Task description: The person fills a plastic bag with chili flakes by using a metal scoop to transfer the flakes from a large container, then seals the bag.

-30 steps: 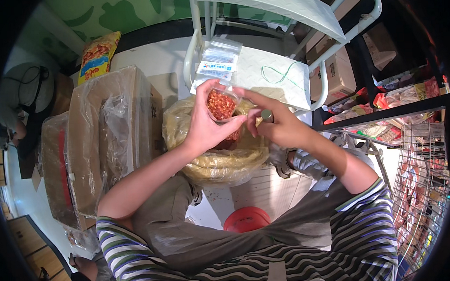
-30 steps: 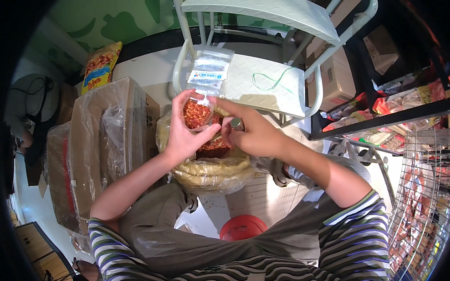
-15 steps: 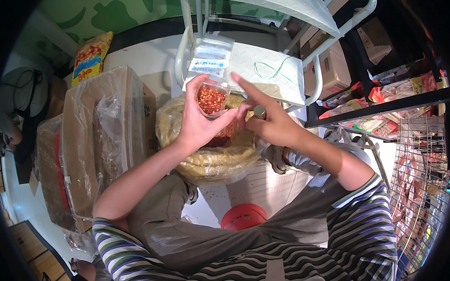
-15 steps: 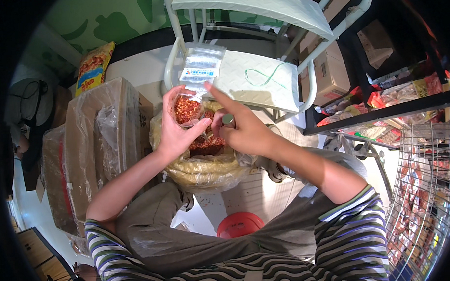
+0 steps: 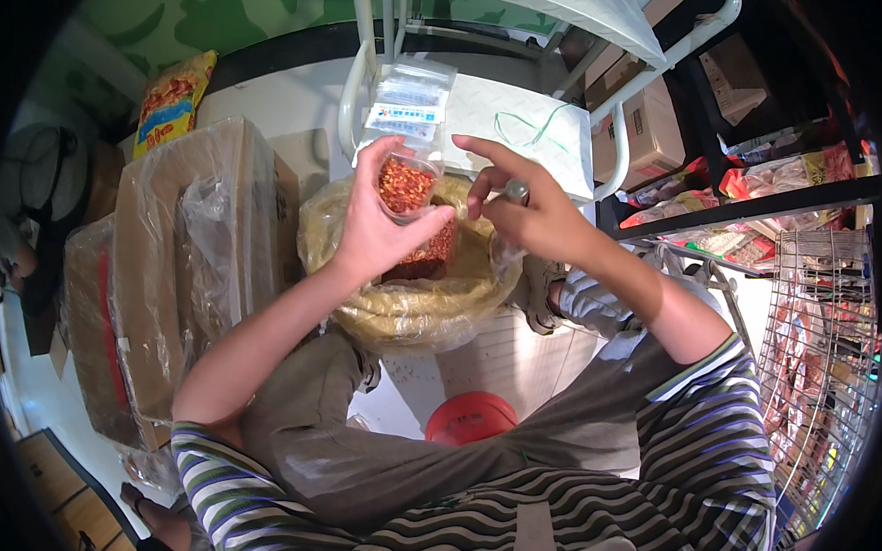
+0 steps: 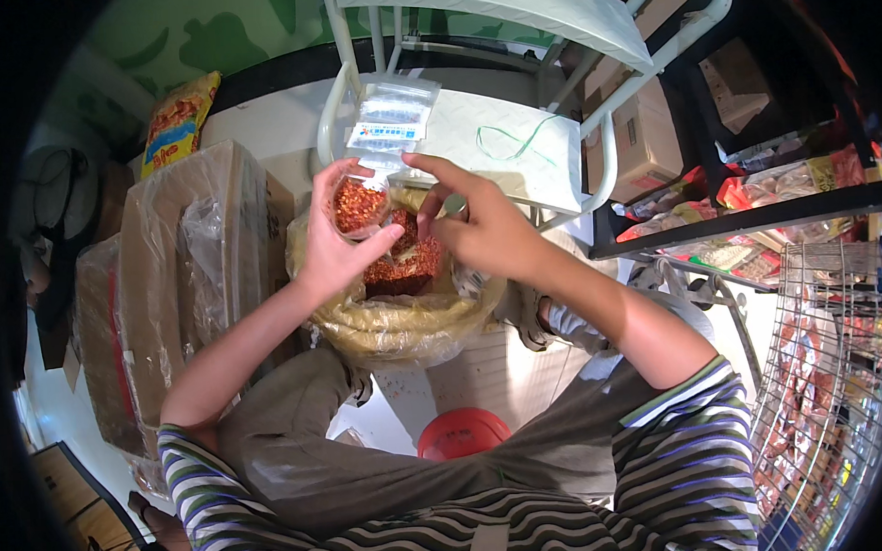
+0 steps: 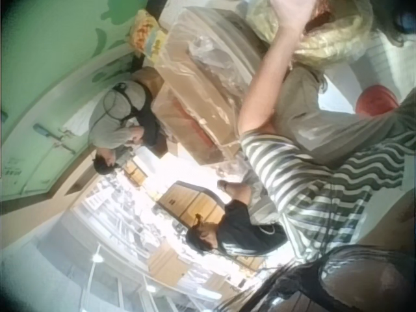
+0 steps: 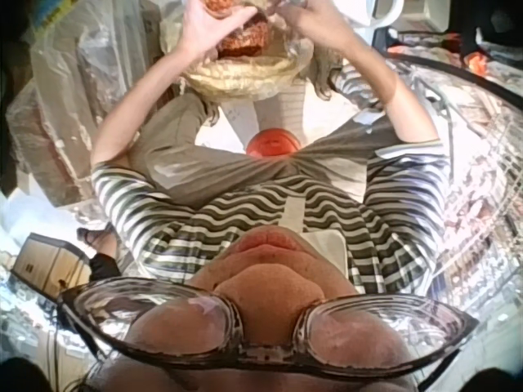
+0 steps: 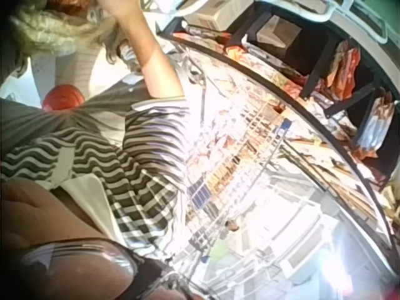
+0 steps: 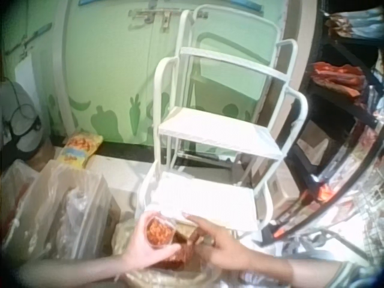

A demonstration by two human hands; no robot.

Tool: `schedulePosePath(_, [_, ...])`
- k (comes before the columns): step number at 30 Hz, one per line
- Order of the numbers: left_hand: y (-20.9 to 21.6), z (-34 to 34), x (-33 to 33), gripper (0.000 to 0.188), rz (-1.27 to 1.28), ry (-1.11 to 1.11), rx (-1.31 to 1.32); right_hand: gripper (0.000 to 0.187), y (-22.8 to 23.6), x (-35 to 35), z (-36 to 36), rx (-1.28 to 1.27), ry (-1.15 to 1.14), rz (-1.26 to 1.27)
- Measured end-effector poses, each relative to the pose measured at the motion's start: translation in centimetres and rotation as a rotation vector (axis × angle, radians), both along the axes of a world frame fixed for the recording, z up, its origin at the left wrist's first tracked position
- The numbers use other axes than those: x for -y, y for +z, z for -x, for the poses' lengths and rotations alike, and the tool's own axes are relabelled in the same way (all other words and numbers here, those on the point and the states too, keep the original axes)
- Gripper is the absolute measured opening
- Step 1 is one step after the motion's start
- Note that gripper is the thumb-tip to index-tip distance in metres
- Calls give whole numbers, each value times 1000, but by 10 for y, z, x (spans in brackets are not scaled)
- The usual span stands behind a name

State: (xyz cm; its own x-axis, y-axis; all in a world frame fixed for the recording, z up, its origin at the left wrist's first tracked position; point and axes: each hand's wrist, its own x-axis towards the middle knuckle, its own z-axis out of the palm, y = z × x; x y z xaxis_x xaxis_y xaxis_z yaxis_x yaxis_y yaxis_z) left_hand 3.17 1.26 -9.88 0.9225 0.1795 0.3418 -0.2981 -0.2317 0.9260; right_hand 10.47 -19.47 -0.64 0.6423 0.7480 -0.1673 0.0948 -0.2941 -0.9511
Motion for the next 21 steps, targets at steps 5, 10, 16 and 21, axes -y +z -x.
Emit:
schedulePosePath(5, [-10, 8, -28, 66, -66, 61, -93, 43, -38, 6, -35, -59, -176, 161])
schedulePosePath(10, [-24, 15, -55, 61, -35, 137, -136, 71, -78, 20, -65, -47, -206, 411])
schedulePosePath(16, [-33, 30, -73, 66, -2, 224, -156, 43, -201, -7, -48, -629, -514, 258])
schedulePosePath(21, [-45, 35, -73, 77, -18, 228, -180, 31, -276, -32, -30, -886, -894, 89])
